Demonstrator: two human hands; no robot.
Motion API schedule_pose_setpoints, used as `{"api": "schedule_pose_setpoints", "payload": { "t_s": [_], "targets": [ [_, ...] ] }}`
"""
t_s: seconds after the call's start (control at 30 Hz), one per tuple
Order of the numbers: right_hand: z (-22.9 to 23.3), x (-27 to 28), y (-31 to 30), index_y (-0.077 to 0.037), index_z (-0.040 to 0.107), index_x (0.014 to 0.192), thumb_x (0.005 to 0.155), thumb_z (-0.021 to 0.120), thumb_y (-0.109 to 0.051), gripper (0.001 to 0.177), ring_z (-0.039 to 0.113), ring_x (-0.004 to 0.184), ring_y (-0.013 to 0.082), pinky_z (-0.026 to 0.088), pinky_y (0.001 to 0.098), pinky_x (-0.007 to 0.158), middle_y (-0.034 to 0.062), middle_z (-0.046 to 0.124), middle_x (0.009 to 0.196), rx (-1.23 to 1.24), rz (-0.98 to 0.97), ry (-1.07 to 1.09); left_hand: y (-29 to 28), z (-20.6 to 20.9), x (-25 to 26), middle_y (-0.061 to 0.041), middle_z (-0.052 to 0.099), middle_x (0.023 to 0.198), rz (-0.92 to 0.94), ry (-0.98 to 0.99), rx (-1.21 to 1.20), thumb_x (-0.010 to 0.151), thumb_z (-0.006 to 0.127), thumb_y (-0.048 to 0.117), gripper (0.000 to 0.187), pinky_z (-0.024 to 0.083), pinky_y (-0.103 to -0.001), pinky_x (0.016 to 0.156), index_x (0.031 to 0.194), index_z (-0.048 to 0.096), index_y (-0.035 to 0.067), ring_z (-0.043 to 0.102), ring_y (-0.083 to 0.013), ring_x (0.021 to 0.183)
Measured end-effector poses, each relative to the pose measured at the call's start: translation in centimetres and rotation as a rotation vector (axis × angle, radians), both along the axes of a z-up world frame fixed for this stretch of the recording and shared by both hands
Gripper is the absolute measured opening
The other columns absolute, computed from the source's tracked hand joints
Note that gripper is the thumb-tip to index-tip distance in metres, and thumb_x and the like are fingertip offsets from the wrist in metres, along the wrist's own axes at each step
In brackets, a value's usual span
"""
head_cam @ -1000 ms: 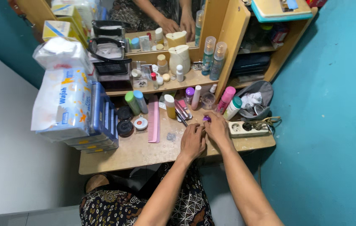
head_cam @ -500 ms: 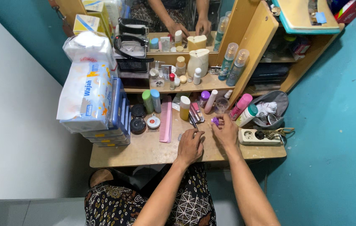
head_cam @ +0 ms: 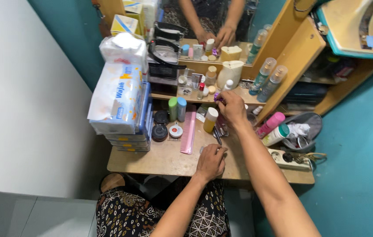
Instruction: The person sits at a vanity and organizes cosmetic items. They pick up and place down various bottles, tubes, and compacts, moving them around the surface and into a small bag. The person also discards a small item into a bin on the floor.
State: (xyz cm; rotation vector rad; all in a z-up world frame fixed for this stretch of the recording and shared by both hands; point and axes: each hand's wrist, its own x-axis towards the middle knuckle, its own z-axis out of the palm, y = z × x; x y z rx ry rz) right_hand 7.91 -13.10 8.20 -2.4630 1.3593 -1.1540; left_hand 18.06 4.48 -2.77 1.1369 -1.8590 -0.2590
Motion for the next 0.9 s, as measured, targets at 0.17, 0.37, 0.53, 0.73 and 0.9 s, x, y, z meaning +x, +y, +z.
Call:
{"api": "schedule_pose_setpoints", "payload": {
  "t_s": [0.17,0.37,0.53,0.73,0.9],
  "targets": [
    [-0.6,0.8,-0.7,-0.015,0.073,0.096,0.077,0.082,-0.021,0.023,0.069,0.091,0.03,0.054,0.0437,0.074,0.0046,0.071,0.091,-0.06,-0.136,0.21,0.1,0.1,0.3,-0.014,0.061,0.111,0.001,-0.011,-0.026,0.081,0.068,0.008,0.034,0.047,-0.045,0.092,0.115,0.066,0.006,0.059,-0.0324,0.108],
    [-1.3,0.6,-1.0,-0.019,0.077,0.092,0.084,0.078,-0.016,0.009,0.071,0.088,0.0263,0.055,0.0412,0.073,-0.001,0.072,0.098,-0.11,-0.199,0.171,-0.2,-0.1,0.3,-0.014,0.061,0.112,-0.005,-0.019,-0.026,0.081,0.068,0.009,0.034,0.048,-0.044,0.093,0.115,0.065,0.005,0.059,-0.0323,0.109],
    [-1.4,0.5,-0.9,-0.018,0.079,0.096,0.085,0.078,-0.019,0.011,0.07,0.086,0.0275,0.056,0.0416,0.074,-0.0015,0.072,0.102,-0.065,-0.227,0.162,-0.2,-0.4,0.3,-0.014,0.061,0.112,-0.004,-0.014,-0.025,0.081,0.068,0.009,0.035,0.048,-0.044,0.093,0.115,0.065,0.005,0.059,-0.0325,0.109],
    [-0.3,0.4,-0.5,-0.021,0.08,0.1,0.083,0.078,-0.015,0.018,0.071,0.087,0.0285,0.056,0.0425,0.074,-0.0011,0.072,0.108,-0.054,-0.17,0.212,-0.2,-0.4,0.2,-0.013,0.061,0.111,0.009,-0.011,0.009,0.081,0.068,0.008,0.035,0.048,-0.044,0.092,0.116,0.066,0.006,0.06,-0.0314,0.107],
    [1.5,0.6,1.1,-0.018,0.08,0.103,0.086,0.074,-0.01,0.02,0.072,0.088,0.0268,0.058,0.038,0.077,0.0002,0.073,0.109,-0.117,-0.157,0.021,-0.2,-0.1,0.3,-0.013,0.062,0.111,0.018,0.013,-0.009,0.08,0.068,0.008,0.035,0.049,-0.044,0.091,0.116,0.067,0.007,0.06,-0.0317,0.107]
  ]
}}
